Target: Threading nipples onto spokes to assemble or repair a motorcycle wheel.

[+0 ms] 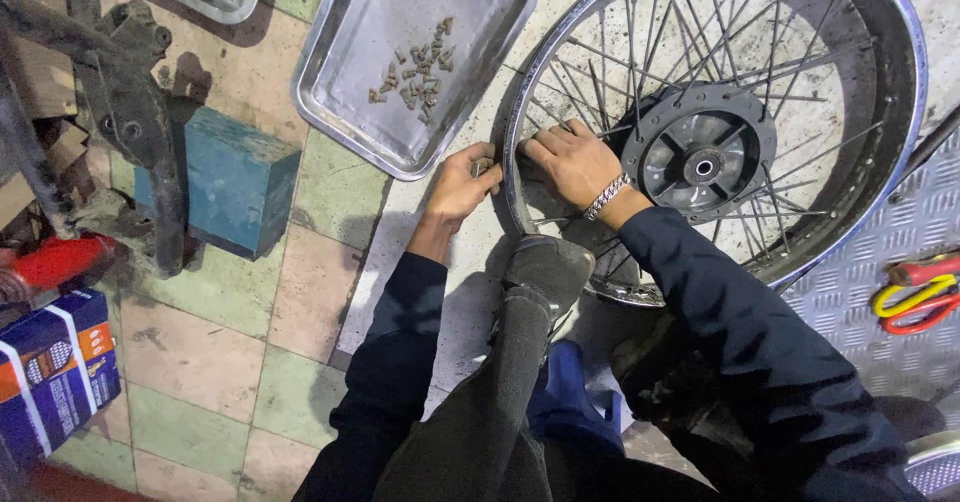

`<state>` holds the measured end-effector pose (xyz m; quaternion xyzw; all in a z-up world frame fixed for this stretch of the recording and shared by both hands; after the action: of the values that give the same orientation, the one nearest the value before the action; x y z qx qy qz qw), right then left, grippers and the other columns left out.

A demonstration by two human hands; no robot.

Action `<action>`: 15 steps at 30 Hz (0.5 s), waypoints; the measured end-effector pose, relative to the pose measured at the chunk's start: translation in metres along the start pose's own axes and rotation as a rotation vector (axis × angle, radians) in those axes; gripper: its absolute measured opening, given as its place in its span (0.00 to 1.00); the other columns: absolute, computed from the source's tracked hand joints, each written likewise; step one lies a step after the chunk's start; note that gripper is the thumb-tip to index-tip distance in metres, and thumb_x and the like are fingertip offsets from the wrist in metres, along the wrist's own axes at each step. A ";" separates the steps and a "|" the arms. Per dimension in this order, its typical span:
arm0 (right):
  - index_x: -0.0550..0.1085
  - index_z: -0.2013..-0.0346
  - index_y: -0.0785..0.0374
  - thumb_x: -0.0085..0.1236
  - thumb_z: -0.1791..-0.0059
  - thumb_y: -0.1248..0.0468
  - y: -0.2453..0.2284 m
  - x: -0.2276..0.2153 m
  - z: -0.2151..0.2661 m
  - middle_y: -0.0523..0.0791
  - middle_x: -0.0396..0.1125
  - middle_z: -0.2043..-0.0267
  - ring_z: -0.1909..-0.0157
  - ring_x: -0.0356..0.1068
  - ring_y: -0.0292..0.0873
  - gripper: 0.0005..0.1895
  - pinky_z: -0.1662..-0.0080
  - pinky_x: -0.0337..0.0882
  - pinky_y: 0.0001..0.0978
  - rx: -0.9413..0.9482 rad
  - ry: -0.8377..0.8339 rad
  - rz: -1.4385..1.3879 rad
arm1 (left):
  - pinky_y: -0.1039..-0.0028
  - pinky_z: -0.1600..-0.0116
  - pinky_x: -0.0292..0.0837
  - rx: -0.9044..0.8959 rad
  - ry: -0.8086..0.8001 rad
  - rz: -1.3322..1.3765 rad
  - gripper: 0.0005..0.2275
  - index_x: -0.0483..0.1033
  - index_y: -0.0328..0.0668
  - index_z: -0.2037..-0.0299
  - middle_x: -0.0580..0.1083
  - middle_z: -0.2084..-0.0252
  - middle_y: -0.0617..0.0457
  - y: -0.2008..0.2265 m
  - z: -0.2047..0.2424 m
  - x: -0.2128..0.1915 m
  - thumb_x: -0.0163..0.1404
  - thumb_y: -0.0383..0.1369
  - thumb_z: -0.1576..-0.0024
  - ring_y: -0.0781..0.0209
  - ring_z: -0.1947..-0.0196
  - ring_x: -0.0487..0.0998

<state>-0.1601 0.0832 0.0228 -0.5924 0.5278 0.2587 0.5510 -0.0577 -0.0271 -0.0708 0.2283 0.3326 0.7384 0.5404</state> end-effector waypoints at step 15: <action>0.70 0.63 0.58 0.38 0.39 0.63 0.003 0.001 0.003 0.43 0.60 0.69 0.64 0.67 0.45 0.12 0.56 0.65 0.37 0.010 0.026 -0.094 | 0.80 0.71 0.66 0.033 -0.016 0.055 0.11 0.76 0.39 0.55 0.70 0.71 0.53 -0.006 -0.003 0.006 0.55 0.39 0.37 0.67 0.76 0.74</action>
<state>-0.1621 0.0858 0.0196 -0.6169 0.5080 0.2222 0.5586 -0.0580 -0.0212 -0.0772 0.2521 0.3341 0.7457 0.5185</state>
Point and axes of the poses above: each hand's wrist, its own z-axis away from the middle knuckle, its own x-axis out of the palm, y = z × x, the point moved 10 cm from there along -z, towards the middle knuckle
